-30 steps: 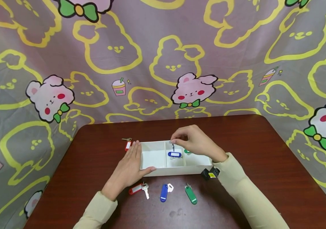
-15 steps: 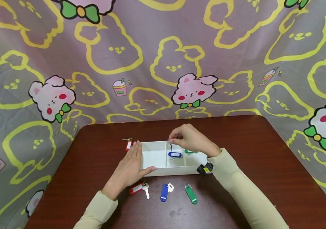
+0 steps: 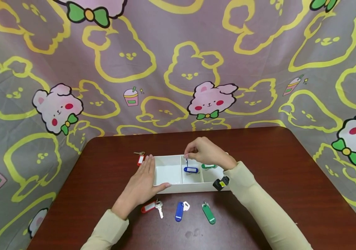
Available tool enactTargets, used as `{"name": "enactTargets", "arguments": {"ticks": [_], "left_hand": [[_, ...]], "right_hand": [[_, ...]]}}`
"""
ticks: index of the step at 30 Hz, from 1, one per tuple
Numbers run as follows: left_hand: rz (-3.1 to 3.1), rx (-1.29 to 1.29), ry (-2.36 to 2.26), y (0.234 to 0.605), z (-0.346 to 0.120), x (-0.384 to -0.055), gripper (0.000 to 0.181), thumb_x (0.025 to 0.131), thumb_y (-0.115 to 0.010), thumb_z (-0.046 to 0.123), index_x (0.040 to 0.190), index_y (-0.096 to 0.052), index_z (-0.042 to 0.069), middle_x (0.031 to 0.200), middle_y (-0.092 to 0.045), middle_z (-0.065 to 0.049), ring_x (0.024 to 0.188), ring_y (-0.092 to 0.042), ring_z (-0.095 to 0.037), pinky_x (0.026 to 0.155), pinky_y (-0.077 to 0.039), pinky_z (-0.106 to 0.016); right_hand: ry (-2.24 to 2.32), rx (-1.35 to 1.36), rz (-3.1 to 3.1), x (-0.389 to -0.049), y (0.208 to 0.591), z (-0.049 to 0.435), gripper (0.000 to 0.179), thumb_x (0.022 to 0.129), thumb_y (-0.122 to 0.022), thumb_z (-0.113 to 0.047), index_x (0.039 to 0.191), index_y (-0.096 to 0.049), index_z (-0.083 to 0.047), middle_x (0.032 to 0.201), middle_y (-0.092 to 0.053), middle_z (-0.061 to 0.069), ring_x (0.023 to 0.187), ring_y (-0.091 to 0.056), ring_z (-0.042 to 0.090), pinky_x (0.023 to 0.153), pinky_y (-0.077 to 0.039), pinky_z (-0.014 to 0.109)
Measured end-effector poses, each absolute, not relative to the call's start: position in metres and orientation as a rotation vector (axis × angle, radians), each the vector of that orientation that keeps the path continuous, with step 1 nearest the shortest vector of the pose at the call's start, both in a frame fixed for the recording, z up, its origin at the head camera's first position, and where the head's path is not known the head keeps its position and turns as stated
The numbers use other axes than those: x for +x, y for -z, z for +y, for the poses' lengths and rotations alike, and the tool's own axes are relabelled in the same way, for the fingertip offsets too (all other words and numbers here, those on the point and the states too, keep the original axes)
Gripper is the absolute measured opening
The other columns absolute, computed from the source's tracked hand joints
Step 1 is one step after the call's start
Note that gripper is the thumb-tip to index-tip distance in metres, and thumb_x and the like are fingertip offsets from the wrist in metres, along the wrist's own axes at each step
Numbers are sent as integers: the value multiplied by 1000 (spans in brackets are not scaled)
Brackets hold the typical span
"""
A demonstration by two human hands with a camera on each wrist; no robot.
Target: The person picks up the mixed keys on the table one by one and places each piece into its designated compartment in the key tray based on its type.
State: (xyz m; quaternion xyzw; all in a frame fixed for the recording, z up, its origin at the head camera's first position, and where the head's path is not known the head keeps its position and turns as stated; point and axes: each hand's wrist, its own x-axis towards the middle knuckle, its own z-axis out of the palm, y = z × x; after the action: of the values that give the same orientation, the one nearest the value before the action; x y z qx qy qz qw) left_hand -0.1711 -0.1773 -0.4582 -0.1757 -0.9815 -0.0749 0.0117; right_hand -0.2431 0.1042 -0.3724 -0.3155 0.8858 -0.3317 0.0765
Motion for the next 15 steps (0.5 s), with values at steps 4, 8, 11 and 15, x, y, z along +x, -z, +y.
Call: {"name": "enactTargets", "arguments": {"ticks": [4, 8, 11, 15], "left_hand": [[-3059, -548, 239, 458, -177, -171, 131, 85, -23, 97, 164, -18, -8, 174, -16, -26, 164, -18, -41, 131, -28, -51], [-3061, -545, 235, 459, -178, -172, 132, 84, -22, 97, 164, -18, -8, 174, -16, -26, 164, -18, -41, 130, -28, -51], [-3057, -546, 239, 460, -178, -172, 130, 86, -28, 96, 164, -18, -8, 174, -16, -26, 164, -18, -41, 130, -29, -51], [-3048, -551, 241, 460, -178, -172, 124, 90, -40, 90, 164, -19, -8, 173, -18, -27, 163, -19, -41, 130, -29, -51]], "right_hand": [[992, -931, 2649, -245, 377, 104, 7, 96, -76, -12, 96, -83, -9, 87, -80, 1, 67, -57, 9, 59, -48, 24], [999, -915, 2634, -247, 379, 103, 8, 97, -76, -12, 97, -83, -7, 87, -80, 2, 68, -57, 10, 60, -49, 25], [994, -910, 2629, -248, 380, 101, 8, 97, -76, -12, 96, -83, -8, 85, -79, -1, 69, -57, 11, 61, -49, 25], [980, -900, 2631, -250, 382, 99, 7, 97, -76, -12, 96, -83, -9, 86, -79, -2, 69, -57, 11, 61, -49, 25]]}}
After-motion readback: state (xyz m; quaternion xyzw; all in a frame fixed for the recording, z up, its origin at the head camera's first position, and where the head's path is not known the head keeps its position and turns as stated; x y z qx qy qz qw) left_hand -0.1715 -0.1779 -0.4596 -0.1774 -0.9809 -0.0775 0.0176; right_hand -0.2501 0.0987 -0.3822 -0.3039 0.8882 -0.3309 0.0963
